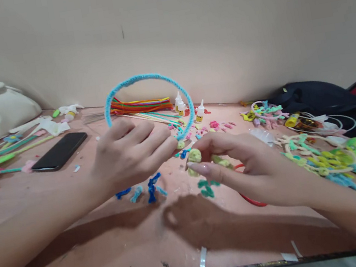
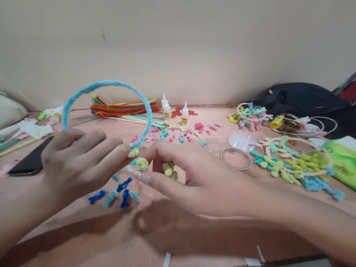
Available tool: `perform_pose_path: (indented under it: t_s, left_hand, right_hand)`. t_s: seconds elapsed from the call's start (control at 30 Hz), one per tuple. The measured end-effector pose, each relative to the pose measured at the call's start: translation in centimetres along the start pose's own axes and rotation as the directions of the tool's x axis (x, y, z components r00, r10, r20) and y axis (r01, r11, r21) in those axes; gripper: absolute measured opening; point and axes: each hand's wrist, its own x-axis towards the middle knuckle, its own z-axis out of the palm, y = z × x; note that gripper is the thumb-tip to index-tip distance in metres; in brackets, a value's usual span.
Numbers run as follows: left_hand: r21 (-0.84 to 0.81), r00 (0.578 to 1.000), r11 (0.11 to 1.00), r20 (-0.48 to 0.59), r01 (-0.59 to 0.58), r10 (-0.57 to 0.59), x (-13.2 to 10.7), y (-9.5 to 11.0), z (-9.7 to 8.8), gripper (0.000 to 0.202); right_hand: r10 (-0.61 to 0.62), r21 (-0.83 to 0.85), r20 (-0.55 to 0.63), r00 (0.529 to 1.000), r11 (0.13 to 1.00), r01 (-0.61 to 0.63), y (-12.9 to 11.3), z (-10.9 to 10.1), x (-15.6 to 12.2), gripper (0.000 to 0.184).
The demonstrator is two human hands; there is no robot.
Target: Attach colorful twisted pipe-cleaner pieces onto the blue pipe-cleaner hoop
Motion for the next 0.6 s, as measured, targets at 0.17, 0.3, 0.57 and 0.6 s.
perform_pose_path:
  t_s: [0.17,0.3,0.57,0.6]
  left_hand:
    - [-0.092,0.998,0.994,0.018,0.057,-0.055,-0.3,-0.3,0.4,0.034]
    - [-0.104,0.992,0.986,0.031,0.129,-0.126,-0.6,-0.4,0.5,0.038]
    - [-0.178,0.978,0.963,0.084,0.203,-0.191,-0.6,-1.1,0.4,0.028]
    - [-0.204,0.971,0.951,0.105,0.233,-0.216,-0.5,-1.2,0.3,0.026]
  right_hand:
    - [0.015,0.010,0.019,1.000,1.000,-0.015,0.5,0.7,0.2,0.014]
    - [0.033,0.033,0.044,0.998,0.999,-0.035,1.2,0.9,0.5,0.017]
    - [0.106,0.001,0.092,0.990,0.994,-0.106,2.4,0.2,1.7,0.037]
    - [0.100,0.001,0.091,0.991,0.995,-0.100,2.7,0.0,1.9,0.040]
